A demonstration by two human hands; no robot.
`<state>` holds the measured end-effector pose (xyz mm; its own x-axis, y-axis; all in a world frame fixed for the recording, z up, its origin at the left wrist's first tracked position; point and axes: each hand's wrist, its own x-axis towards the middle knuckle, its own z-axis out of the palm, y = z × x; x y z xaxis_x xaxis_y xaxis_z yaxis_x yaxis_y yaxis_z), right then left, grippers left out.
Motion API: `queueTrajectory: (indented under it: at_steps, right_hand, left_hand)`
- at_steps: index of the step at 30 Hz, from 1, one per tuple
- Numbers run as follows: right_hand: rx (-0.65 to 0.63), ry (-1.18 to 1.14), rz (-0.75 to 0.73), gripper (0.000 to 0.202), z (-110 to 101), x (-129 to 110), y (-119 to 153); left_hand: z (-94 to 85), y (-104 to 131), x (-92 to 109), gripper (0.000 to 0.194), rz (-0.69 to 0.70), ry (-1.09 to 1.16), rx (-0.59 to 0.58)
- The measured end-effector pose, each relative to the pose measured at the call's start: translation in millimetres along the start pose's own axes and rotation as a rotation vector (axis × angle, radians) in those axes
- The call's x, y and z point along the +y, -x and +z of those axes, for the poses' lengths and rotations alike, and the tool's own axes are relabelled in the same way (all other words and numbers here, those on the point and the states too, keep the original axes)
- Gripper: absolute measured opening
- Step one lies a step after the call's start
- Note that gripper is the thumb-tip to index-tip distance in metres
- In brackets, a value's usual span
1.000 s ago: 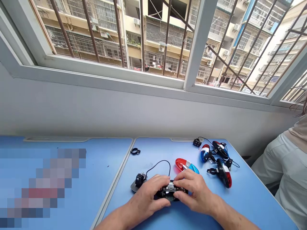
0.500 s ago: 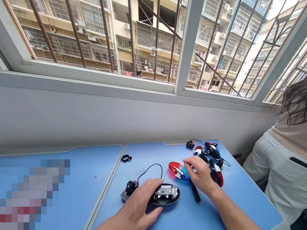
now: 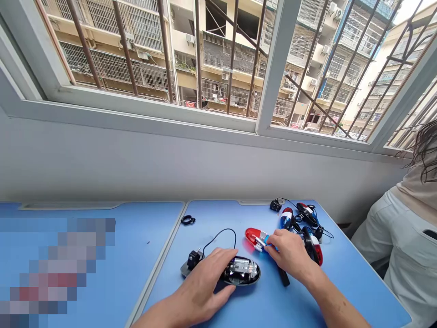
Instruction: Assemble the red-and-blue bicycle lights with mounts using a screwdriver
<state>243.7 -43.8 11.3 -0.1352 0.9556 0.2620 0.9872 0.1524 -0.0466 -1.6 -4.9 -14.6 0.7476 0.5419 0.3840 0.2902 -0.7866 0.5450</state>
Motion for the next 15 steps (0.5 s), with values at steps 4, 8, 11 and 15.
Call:
queueTrajectory:
  at_steps: [4,8,11,15]
  right_hand:
    - [-0.076,0.028,0.022,0.016,-3,-1,-2]
    - [-0.123,0.019,0.031,0.016,-4,-2,-5]
    - [-0.146,0.010,0.035,0.017,-3,-2,-8]
    - [-0.158,-0.015,0.052,0.019,-2,-2,-11]
  left_hand:
    - [1.3,0,-2,0.056,-0.022,0.001,-0.030]
    - [2.8,-1,-4,0.052,-0.023,0.004,-0.041]
    - [3.0,-1,-4,0.050,-0.010,-0.002,-0.046]
    - [2.8,-1,-4,0.049,-0.002,0.000,-0.047]
